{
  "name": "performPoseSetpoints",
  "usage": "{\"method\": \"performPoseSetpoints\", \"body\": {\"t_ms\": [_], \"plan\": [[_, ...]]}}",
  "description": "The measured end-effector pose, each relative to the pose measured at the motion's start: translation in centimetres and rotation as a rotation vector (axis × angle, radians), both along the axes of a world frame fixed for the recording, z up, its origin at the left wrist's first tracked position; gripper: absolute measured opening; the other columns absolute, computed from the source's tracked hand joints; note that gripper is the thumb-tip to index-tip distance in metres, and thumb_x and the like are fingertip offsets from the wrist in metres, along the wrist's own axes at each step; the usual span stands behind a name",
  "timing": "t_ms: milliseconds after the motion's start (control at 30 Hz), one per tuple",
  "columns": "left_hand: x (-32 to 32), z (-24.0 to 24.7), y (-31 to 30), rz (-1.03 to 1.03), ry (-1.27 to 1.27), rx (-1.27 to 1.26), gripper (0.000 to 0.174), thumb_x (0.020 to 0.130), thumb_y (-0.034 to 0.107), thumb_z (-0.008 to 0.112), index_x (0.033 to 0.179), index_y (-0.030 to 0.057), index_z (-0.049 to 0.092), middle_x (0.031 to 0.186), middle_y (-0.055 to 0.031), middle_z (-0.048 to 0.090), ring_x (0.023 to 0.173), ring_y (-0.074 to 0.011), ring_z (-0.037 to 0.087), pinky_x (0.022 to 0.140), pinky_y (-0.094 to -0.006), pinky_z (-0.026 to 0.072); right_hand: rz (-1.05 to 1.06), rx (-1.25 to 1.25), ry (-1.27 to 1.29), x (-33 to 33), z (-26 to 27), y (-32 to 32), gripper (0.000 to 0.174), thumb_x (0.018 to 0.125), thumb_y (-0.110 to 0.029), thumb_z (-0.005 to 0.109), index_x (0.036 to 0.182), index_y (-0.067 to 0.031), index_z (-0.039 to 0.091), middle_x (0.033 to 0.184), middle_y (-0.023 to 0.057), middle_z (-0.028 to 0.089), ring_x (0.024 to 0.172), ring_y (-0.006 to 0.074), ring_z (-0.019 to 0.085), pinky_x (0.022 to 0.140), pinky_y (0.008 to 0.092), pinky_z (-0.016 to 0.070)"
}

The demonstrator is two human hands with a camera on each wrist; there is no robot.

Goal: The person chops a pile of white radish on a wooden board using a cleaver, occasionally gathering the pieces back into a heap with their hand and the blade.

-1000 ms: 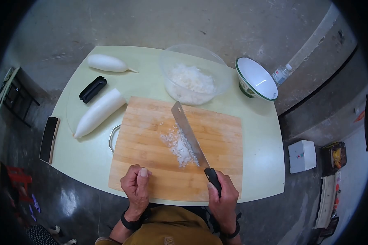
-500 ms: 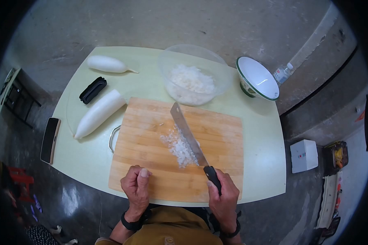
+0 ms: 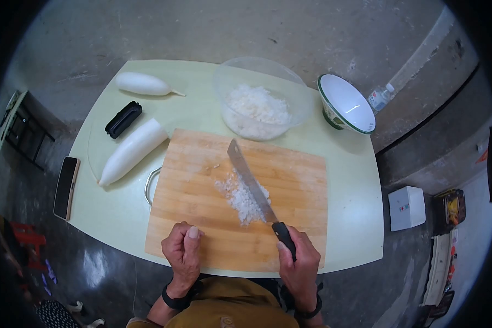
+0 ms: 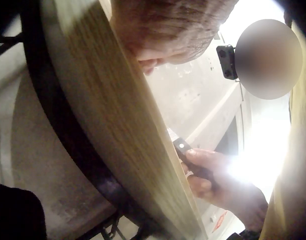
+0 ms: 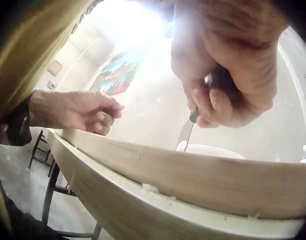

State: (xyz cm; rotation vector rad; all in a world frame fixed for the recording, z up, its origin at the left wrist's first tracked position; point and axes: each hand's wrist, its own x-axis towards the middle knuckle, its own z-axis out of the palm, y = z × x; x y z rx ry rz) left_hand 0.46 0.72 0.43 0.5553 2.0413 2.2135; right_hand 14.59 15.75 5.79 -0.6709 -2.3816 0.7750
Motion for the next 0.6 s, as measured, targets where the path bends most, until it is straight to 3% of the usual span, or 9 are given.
{"method": "performPoseSetpoints", "body": {"t_ms": [600], "plan": [[-0.01, 0.24, 0.09, -0.015, 0.006, 0.026, 0.028, 0.098, 0.020, 0.056, 0.078, -0.0008, 0.057, 0.065, -0.0020, 0.053, 0.058, -0.0077, 0.041, 0.054, -0.0243, 0.0332, -0.025, -0.065, 0.006, 0.03, 0.52, -0.38, 0.035, 0.083, 0.001, 0.064, 0.118, -0.0020, 0.060, 0.088, 0.0155, 0.062, 0.073, 0.0306, 0.064, 0.064, 0.0357, 0.0517]]}}
